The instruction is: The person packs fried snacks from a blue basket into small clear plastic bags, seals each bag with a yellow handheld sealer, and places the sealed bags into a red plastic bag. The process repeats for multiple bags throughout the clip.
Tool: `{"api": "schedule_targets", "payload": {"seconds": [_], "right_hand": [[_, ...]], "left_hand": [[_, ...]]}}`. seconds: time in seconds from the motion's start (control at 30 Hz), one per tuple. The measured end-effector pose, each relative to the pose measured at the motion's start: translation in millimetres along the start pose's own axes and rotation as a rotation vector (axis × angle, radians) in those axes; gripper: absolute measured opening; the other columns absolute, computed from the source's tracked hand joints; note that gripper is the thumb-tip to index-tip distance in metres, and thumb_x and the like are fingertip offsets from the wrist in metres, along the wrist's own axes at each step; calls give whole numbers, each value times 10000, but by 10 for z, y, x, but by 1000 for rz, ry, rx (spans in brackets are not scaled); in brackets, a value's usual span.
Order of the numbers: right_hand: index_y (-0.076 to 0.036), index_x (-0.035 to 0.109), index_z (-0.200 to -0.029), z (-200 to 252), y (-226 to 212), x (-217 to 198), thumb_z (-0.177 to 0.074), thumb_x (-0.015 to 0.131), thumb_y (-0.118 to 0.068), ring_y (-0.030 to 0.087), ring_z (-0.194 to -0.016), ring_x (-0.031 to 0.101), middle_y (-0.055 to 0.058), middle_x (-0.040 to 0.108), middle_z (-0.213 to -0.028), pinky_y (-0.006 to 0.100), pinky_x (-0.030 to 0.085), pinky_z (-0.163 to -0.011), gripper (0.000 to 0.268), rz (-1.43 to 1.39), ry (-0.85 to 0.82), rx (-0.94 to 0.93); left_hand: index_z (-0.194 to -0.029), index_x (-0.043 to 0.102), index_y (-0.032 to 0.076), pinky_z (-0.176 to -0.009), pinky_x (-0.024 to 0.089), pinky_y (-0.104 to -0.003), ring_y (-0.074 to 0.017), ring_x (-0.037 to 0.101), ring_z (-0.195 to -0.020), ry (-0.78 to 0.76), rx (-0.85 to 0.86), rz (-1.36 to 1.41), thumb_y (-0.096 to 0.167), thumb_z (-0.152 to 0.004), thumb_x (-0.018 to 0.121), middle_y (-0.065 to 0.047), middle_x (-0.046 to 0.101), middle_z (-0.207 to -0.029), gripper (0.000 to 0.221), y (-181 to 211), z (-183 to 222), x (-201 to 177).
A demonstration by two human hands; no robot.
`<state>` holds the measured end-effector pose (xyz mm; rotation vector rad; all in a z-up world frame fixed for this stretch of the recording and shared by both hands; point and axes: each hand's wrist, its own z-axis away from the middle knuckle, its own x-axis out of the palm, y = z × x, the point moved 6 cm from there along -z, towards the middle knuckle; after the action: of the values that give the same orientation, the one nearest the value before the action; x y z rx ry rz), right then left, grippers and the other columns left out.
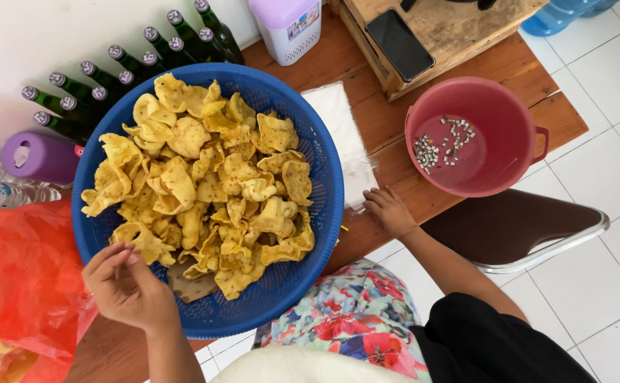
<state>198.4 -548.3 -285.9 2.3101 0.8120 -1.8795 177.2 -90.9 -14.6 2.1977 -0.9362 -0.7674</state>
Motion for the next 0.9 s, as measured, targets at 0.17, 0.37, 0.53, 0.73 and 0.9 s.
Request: {"api": "schedule_targets", "payload": {"seconds": [0.17,0.37,0.53,0.73,0.9], "right_hand": [[-85,680,-947,-77,-57,-312,-824,708,-111,294,-1068,633,66,696,-1088,453,493,-974,129,-231,184,35],[-33,549,-1049,-154,138,-1076,-1041,538,-18,257,-711,504,174,642,-1068,371,416,-603,21,-1085,393,764],[-32,510,-1057,-521,-288,-2010,-1035,440,-90,241,-876,720,217,708,-1082,339,559,-748,93,-1649,286,358],[8,557,-1087,-913,-1195,-2313,-1059,556,-159,277,-865,731,206,681,-1025,389,591,-785,170,-1792,-102,58],[17,589,-1171,-1078,-1438,-2644,-1095,487,-428,196,-1035,686,148,699,-1140,315,539,-935,463,-1458,108,-176]], "left_hand": [[-1167,559,-26,-957,580,-265,-154,642,-1072,-42,-68,137,-102,-1114,585,-127,561,-1272,96,57,1,275],[-1128,619,28,-953,591,-288,-180,677,-1101,-303,-121,279,-79,-1034,608,-132,639,-1225,143,476,-34,728],[-1317,605,62,-1072,510,-423,-301,634,-1297,-706,180,208,180,-971,711,-138,672,-1362,380,1265,-60,1392],[-1374,536,21,-898,561,-321,-181,660,-1085,-892,-126,523,187,-896,781,-112,670,-1226,562,1666,-34,1785],[-1264,617,39,-632,476,-211,-44,633,-764,-763,-311,534,76,-927,775,-1,723,-890,374,1512,-36,1707]]}}
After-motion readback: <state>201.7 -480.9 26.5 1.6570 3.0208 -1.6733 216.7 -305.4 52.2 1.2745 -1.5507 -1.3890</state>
